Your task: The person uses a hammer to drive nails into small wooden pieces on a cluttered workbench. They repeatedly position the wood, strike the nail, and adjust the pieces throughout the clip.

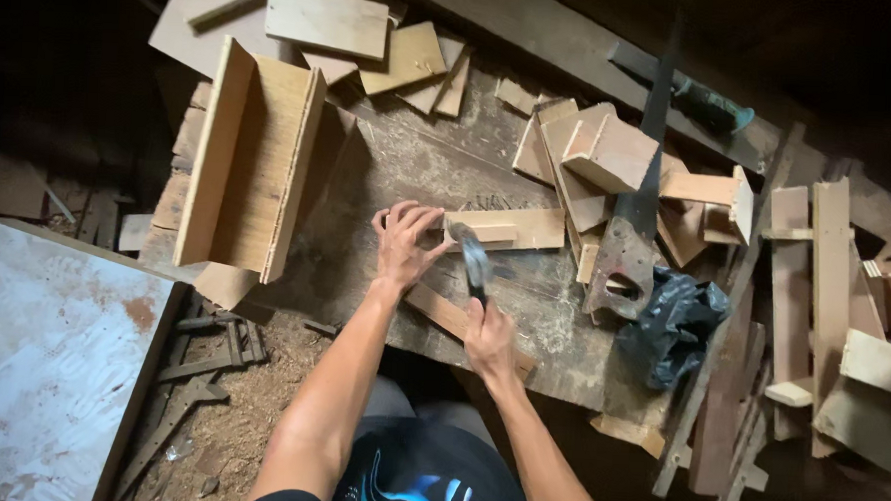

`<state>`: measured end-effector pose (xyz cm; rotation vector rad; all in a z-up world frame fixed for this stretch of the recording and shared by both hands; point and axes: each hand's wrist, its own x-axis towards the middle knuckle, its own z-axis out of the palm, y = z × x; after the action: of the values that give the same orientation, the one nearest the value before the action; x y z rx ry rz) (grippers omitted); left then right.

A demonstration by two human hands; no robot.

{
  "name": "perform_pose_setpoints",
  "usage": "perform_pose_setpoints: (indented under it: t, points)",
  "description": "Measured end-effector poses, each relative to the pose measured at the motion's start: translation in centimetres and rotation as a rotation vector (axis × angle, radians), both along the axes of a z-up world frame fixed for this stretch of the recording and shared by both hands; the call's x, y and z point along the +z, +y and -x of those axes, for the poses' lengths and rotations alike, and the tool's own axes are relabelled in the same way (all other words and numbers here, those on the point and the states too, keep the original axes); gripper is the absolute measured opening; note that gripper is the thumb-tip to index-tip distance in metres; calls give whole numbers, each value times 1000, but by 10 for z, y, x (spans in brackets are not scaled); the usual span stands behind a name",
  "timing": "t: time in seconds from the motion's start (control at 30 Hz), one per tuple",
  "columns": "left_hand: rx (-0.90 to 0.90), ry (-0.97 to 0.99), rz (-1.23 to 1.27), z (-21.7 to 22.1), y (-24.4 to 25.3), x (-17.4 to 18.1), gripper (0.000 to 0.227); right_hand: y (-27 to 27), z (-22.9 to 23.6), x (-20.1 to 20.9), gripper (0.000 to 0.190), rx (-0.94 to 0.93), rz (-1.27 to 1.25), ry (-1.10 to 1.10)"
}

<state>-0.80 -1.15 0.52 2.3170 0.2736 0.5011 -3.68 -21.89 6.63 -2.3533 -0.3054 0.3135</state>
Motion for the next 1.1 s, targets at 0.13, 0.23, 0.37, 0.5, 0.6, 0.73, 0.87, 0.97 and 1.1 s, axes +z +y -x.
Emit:
perform_pose_setpoints:
  t: [0.13,0.23,0.37,0.5,0.6,0.73,0.87,0.97,1.1]
  points:
    - [-6,41,8,5,-2,2,61,-4,2,-4,41,-63,132,208]
    - [0,29,19,-5,0,1,59,-4,-7,-11,43,15,88,4]
    - [-4,14,-3,5,-4,-4,60,-8,2,-10,45,-28,156,46]
    - [-4,-8,23,-8,7,-5,61,0,-8,-16,46,-56,96,70]
    - [-8,13,-15,1,2,-10,59,-11,6,-19,47,-82,69,63]
    - [-45,77,-58,5,2,-5,63,-20,16,-20,43,-113,20,57]
    - [-96,58,-189,0,-1,5,69,-33,21,-16,42,-198,-28,68]
    - [-158,92,-201,-1,-11,7,65,-48,27,-13,42,-218,-26,16]
    - [-167,30,-363,-16,-18,9,36,-50,22,-10,42,-277,-30,84]
